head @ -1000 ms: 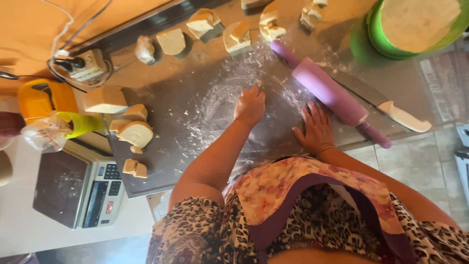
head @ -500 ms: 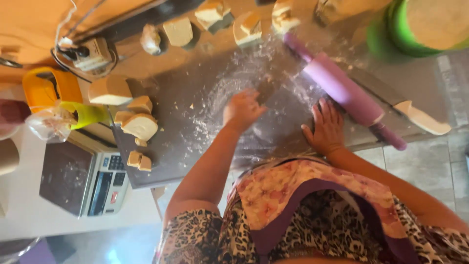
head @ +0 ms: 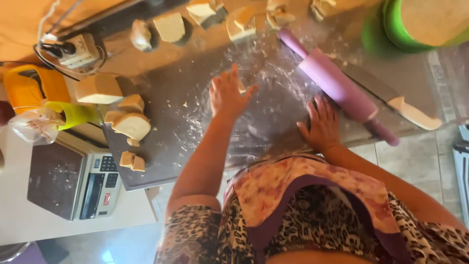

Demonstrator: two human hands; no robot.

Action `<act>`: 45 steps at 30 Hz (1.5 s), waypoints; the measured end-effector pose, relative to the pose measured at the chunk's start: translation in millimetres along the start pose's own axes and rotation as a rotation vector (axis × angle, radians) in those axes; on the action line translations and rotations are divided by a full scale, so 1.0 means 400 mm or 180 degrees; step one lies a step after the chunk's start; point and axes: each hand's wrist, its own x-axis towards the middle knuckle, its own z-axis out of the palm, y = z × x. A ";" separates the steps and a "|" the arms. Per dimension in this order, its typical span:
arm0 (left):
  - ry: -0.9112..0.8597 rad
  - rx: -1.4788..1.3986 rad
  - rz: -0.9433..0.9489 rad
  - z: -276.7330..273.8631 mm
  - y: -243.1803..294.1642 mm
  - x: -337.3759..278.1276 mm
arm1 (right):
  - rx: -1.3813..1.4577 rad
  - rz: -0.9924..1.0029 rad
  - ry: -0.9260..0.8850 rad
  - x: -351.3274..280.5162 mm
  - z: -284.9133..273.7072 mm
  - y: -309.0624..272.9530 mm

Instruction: Rolling out dough and pressing it into aluminum pie tins to create crusts

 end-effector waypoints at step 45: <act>0.1254 -0.0553 0.1661 0.272 0.004 -0.072 | -0.0041 0.0027 -0.0013 0.025 -0.013 -0.006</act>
